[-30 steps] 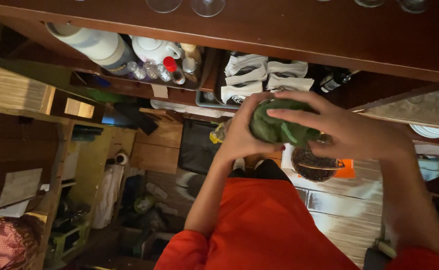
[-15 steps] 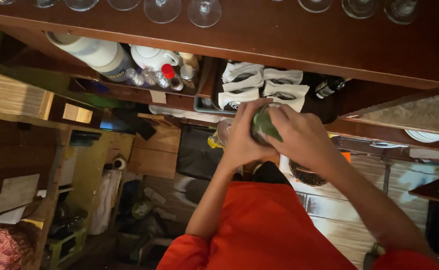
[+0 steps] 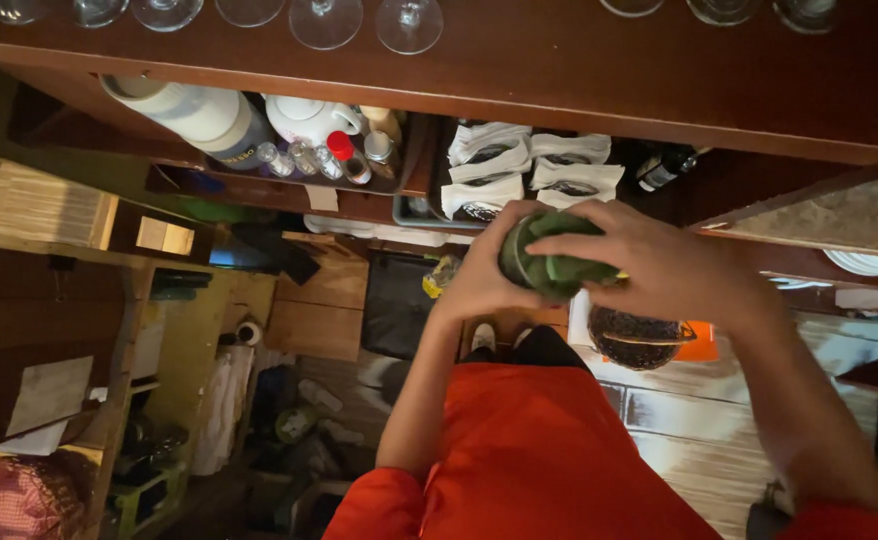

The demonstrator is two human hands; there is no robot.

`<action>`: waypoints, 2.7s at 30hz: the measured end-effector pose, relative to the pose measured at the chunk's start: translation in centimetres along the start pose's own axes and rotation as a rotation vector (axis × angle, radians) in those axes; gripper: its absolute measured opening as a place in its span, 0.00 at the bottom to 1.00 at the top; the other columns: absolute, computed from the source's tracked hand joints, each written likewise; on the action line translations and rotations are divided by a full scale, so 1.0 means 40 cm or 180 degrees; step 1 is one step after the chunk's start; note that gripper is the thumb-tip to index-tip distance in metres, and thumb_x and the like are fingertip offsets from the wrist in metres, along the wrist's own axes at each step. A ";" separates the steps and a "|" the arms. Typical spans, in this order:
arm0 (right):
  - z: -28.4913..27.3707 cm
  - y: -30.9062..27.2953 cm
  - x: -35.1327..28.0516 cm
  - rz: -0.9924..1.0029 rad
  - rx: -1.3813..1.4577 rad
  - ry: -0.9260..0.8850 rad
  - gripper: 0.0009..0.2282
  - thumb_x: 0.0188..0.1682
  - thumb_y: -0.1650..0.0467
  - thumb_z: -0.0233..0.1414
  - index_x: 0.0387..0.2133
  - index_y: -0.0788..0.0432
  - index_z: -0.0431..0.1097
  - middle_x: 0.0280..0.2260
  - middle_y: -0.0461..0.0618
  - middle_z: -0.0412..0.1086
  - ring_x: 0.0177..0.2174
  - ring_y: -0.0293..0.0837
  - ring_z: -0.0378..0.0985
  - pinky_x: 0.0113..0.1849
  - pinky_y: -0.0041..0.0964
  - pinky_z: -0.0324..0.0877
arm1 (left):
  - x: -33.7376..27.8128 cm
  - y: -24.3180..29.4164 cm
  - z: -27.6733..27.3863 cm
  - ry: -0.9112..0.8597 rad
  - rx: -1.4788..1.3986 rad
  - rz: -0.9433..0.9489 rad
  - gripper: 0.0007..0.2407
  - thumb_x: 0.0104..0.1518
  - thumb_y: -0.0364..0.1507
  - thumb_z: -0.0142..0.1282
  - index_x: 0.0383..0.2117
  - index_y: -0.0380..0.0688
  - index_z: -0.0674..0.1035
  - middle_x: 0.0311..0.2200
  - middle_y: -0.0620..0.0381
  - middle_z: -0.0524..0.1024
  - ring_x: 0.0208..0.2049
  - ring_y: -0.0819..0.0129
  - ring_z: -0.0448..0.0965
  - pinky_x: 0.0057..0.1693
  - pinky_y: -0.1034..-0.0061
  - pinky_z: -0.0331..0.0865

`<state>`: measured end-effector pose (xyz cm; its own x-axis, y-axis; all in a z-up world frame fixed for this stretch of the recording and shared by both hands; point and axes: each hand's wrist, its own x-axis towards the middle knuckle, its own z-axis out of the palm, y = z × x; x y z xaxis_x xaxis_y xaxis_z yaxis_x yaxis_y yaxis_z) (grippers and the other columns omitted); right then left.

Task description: Polishing wine glasses with a microfiber cloth in a restaurant storage area.

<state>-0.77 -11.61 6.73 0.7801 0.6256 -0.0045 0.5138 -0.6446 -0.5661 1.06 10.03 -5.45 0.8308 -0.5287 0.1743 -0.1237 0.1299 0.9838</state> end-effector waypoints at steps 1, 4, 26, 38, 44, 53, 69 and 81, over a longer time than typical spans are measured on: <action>0.001 0.001 0.002 0.0010 0.0002 0.0004 0.26 0.40 0.70 0.60 0.56 0.43 0.72 0.51 0.54 0.69 0.45 0.54 0.75 0.36 0.41 0.75 | 0.006 0.006 -0.002 -0.0010 -0.0003 -0.0003 0.39 0.33 0.30 0.73 0.61 0.46 0.70 0.53 0.53 0.75 0.55 0.58 0.77 0.62 0.66 0.72; 0.025 0.008 0.011 -0.0041 -0.0245 0.0045 0.28 0.35 0.70 0.63 0.54 0.45 0.71 0.45 0.50 0.72 0.41 0.53 0.76 0.37 0.47 0.74 | 0.008 0.027 -0.006 -0.0179 -0.0160 -0.0116 0.40 0.31 0.31 0.75 0.59 0.47 0.70 0.52 0.55 0.76 0.53 0.59 0.79 0.62 0.65 0.75; 0.200 0.132 0.022 0.1018 0.2755 0.1989 0.12 0.48 0.70 0.60 0.43 0.64 0.75 0.37 0.50 0.77 0.38 0.39 0.79 0.42 0.35 0.74 | -0.004 0.058 0.079 0.1609 0.1253 0.0451 0.40 0.30 0.29 0.75 0.60 0.43 0.70 0.53 0.46 0.71 0.55 0.51 0.76 0.62 0.63 0.73; 0.168 0.007 0.029 0.0105 0.1063 0.2129 0.36 0.35 0.68 0.70 0.57 0.65 0.59 0.49 0.61 0.65 0.52 0.53 0.71 0.54 0.45 0.69 | -0.009 0.052 0.068 0.1421 0.0888 0.0299 0.37 0.39 0.29 0.72 0.61 0.40 0.68 0.55 0.47 0.72 0.56 0.55 0.78 0.61 0.64 0.74; 0.243 0.003 0.045 0.0477 0.0994 0.2590 0.35 0.38 0.70 0.71 0.58 0.63 0.59 0.51 0.58 0.71 0.51 0.50 0.79 0.51 0.41 0.75 | -0.019 0.054 0.053 0.1301 0.1071 0.0375 0.39 0.35 0.29 0.75 0.60 0.38 0.68 0.54 0.45 0.71 0.57 0.54 0.76 0.63 0.63 0.71; 0.285 0.106 0.061 0.0868 0.2442 0.2706 0.32 0.39 0.74 0.69 0.57 0.62 0.59 0.51 0.56 0.71 0.52 0.51 0.78 0.52 0.46 0.75 | -0.029 0.064 0.035 0.1242 0.0969 -0.0153 0.39 0.31 0.30 0.75 0.58 0.40 0.69 0.51 0.47 0.74 0.53 0.57 0.78 0.58 0.67 0.74; 0.374 0.139 0.069 0.1232 0.4046 0.2385 0.31 0.41 0.74 0.66 0.58 0.63 0.60 0.55 0.55 0.67 0.55 0.48 0.72 0.55 0.44 0.73 | -0.021 0.081 0.043 0.1396 0.1566 -0.0111 0.39 0.33 0.27 0.77 0.59 0.41 0.69 0.48 0.45 0.72 0.51 0.54 0.77 0.56 0.63 0.73; 0.383 0.356 -0.021 0.1650 0.3558 0.3459 0.34 0.46 0.77 0.59 0.65 0.60 0.47 0.61 0.57 0.61 0.60 0.52 0.66 0.61 0.46 0.64 | -0.021 0.004 0.039 0.1491 -0.0739 -0.0408 0.44 0.39 0.28 0.75 0.66 0.39 0.58 0.46 0.29 0.76 0.46 0.44 0.84 0.53 0.56 0.83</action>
<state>0.42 -14.62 -13.96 0.8939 -0.4372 -0.0990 0.0127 0.2453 -0.9694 -0.51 9.18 -5.36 0.9910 -0.1285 -0.0363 0.0736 0.2990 0.9514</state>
